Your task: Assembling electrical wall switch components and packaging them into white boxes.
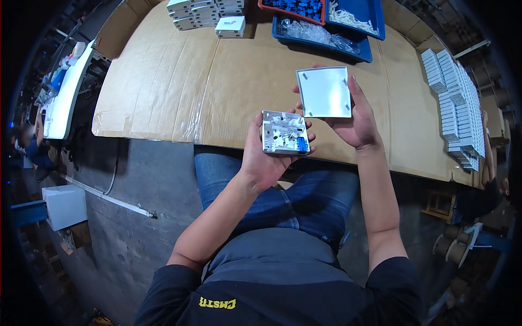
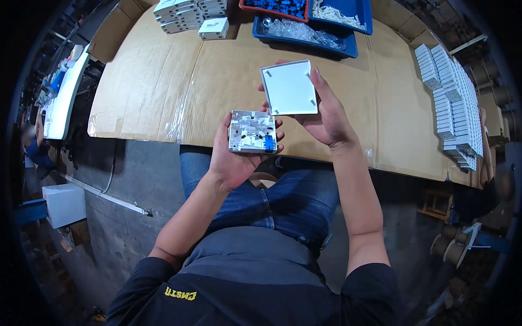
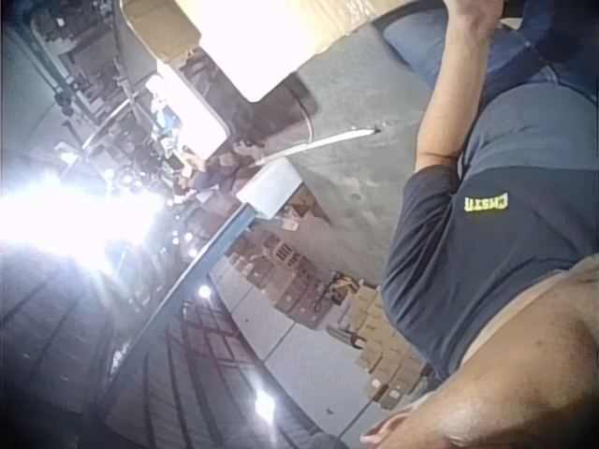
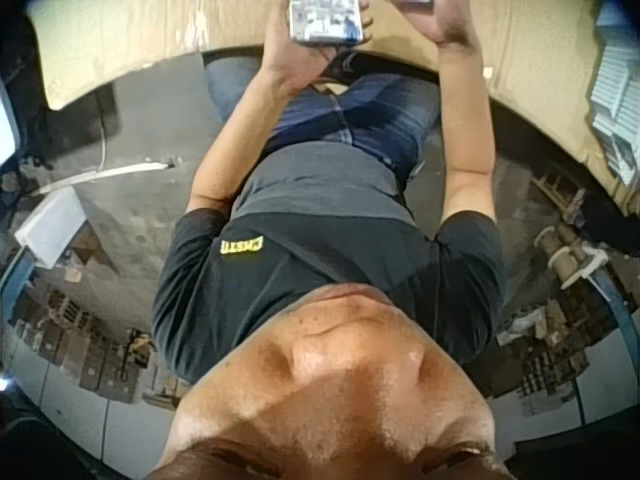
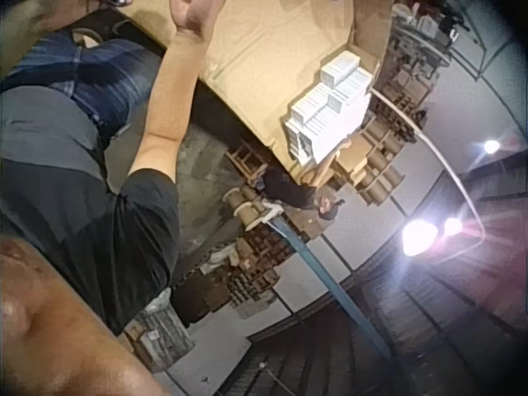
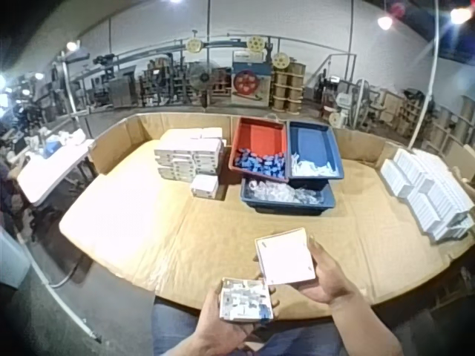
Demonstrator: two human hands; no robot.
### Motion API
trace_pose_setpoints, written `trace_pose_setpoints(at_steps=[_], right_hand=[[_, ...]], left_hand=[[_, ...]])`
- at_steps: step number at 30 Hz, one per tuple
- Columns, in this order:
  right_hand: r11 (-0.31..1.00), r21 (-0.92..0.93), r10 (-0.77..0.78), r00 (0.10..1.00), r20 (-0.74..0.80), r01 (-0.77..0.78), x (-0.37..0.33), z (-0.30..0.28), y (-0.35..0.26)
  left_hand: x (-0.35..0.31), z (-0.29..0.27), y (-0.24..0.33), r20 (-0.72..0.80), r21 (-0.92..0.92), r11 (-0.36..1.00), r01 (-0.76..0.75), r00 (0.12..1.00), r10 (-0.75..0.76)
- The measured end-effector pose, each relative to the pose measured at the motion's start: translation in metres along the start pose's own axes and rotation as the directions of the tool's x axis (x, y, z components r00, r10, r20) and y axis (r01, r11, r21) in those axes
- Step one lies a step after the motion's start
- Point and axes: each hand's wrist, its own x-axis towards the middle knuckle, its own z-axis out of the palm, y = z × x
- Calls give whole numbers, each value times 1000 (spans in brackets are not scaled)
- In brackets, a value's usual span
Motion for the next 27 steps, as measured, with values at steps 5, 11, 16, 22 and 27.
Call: trace_pose_setpoints(at_steps=[5, 11, 16, 22, 27], right_hand=[[1000, 18, -7, 999, -33, 8, 2, -2, 4], [952, -304, -44, 998, -44, 29, 3, -6, 8], [887, -462, -21, 999, -25, 7, 6, -2, 15], [817, -575, -32, 999, 22, 39, 4, 3, 24], [768, -638, 90, 996, 7, -65, 3, 5, 25]], left_hand=[[-2, 0, 2, -3, 13, 1000, -10, 1000, 10], [-3, 3, 2, -13, 4, 1000, 8, 1000, -8], [0, 1, -4, -20, 17, 1000, 17, 1000, -17], [2, -3, -7, 29, 29, 1000, -10, 1000, 9], [0, -1, -6, 17, 29, 999, -17, 1000, 17]])
